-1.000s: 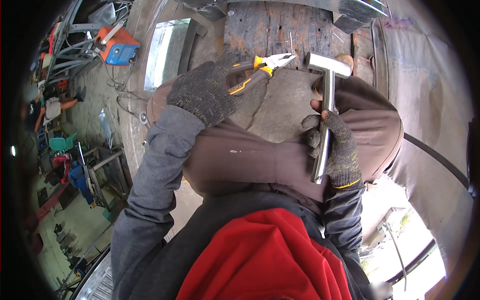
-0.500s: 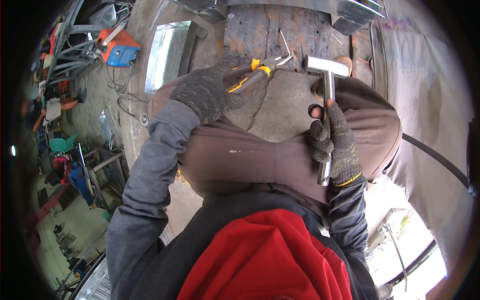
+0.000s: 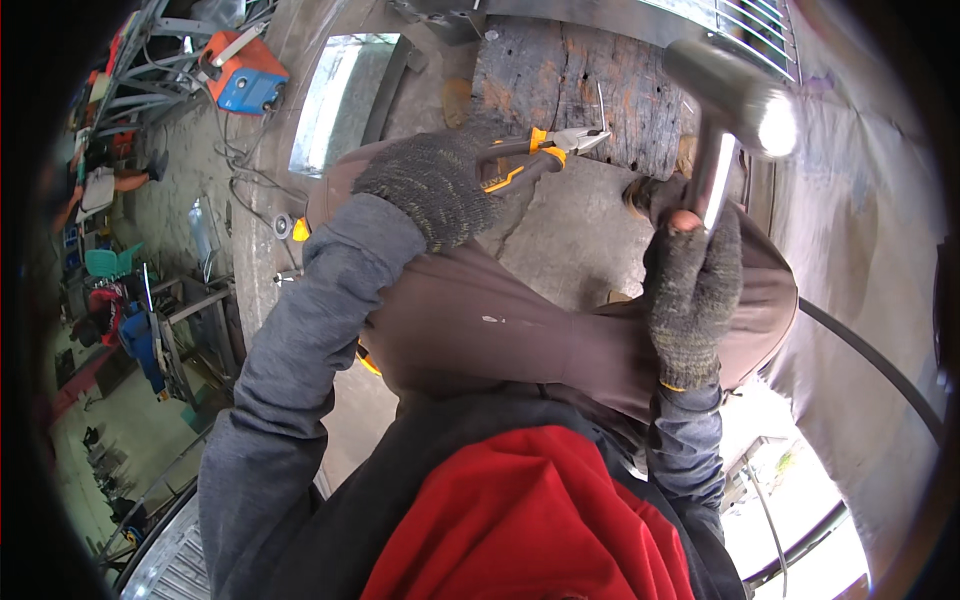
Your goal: Bending a small metal wire into a hook or fastener shape using pliers and a hammer.
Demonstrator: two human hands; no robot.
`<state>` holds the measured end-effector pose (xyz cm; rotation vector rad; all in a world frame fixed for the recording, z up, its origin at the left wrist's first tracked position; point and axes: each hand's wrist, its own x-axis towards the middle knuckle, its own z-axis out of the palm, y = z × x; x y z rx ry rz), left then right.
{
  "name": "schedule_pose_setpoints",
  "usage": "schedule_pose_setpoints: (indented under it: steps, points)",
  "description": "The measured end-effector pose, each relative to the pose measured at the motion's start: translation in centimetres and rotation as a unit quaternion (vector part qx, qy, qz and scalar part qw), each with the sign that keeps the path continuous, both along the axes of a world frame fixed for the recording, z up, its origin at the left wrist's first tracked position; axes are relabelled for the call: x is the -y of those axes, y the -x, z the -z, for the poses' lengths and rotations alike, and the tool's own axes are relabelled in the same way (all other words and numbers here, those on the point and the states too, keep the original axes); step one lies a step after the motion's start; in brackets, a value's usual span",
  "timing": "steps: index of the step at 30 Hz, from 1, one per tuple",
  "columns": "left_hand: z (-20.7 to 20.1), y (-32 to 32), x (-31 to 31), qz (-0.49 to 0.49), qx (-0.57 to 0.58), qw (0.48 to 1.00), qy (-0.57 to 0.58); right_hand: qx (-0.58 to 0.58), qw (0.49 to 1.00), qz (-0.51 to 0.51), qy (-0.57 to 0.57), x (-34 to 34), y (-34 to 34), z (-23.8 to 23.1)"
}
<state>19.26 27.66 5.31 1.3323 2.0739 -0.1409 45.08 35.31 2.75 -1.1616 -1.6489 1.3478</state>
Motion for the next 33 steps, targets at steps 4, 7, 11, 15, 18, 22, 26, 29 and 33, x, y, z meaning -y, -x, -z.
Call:
schedule_pose_setpoints:
  steps: [4,7,11,15,18,22,26,29,33]
  points:
    - [0.6,0.2,1.0,0.021,-0.079,0.997,-0.012,0.165,0.974,-0.101,0.118,-1.3,0.9,1.5]
    - [1.1,0.3,1.9,0.007,-0.055,0.995,-0.088,0.178,0.976,-0.072,0.106,-1.2,0.3,1.2]
    - [1.2,0.3,2.1,0.001,-0.036,0.991,-0.131,0.119,0.991,-0.052,0.029,-0.8,-1.2,-0.6]
    - [0.3,0.3,0.9,-0.015,0.011,0.998,-0.060,0.064,0.984,-0.056,-0.159,-0.5,-0.7,-1.0]
    - [-0.3,0.2,0.0,-0.034,0.060,0.997,-0.026,0.112,0.988,-0.064,0.082,-0.9,0.3,-0.3]
    - [0.0,0.3,0.7,-0.006,-0.033,0.998,-0.053,0.217,0.956,-0.073,0.186,-1.9,0.3,1.3]
    - [1.1,0.4,1.7,-0.005,-0.046,0.996,-0.077,0.123,0.987,-0.059,0.082,-0.7,-2.3,1.7]
    - [1.2,0.5,1.7,0.003,-0.051,0.996,-0.067,0.210,0.960,-0.099,-0.157,-0.4,-3.4,1.1]
    - [0.3,0.4,1.3,0.004,-0.054,0.997,-0.059,0.185,0.970,-0.102,-0.120,-0.4,-1.8,0.7]
